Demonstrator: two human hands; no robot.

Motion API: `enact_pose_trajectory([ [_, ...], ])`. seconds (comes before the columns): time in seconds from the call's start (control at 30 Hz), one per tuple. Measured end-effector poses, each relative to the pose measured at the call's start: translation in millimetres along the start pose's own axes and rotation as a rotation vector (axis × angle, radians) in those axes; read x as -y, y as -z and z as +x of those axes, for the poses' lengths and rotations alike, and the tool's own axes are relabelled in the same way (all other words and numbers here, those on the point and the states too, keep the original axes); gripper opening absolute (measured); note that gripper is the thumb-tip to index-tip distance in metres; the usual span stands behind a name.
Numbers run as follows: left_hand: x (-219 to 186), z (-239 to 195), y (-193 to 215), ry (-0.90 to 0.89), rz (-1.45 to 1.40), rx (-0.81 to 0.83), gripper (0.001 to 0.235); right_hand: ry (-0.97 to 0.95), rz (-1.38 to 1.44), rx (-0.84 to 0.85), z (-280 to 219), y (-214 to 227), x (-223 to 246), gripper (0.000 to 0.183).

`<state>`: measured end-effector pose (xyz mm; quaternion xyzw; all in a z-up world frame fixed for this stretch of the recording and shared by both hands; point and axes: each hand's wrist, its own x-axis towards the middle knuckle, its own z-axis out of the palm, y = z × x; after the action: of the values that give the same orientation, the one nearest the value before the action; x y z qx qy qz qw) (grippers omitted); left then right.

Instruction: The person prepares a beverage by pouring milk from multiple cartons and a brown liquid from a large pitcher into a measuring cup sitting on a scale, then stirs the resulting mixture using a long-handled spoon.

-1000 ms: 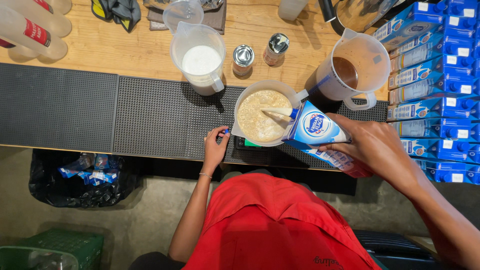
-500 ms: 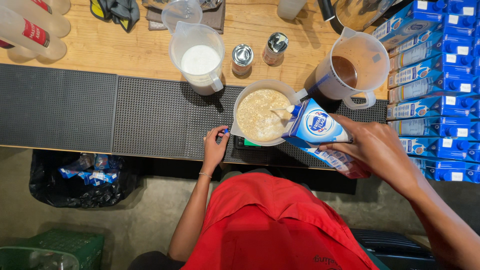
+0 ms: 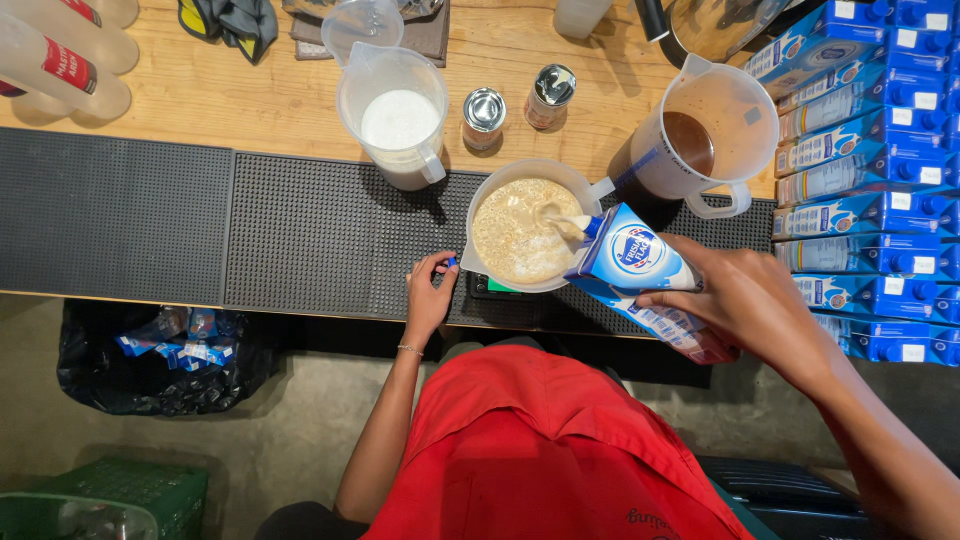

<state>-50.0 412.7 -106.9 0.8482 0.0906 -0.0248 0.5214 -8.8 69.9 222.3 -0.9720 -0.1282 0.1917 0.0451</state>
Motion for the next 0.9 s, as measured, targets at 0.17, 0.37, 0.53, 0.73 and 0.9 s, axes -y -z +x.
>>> enact_pose_trajectory([
  [0.17, 2, 0, -2, -0.013, 0.010, -0.015, 0.021, -0.044, -0.104, 0.120, 3, 4, 3, 0.077],
  [0.37, 1, 0, -1, -0.020, 0.007, -0.016, 0.021, -0.035, -0.089, 0.122, 4, 9, 2, 0.072],
  [0.53, 0, -1, -1, -0.016, 0.007, -0.016, 0.022, -0.026, -0.102, 0.107, 4, 9, 0, 0.068],
  [0.73, 1, -1, -1, -0.014, 0.008, -0.011, 0.022, 0.001, -0.088, 0.074, 2, 8, -2, 0.066],
  [0.9, 0, -1, -1, -0.009, 0.013, -0.002, 0.022, -0.021, -0.023, 0.090, 0, 12, 1, 0.063],
])
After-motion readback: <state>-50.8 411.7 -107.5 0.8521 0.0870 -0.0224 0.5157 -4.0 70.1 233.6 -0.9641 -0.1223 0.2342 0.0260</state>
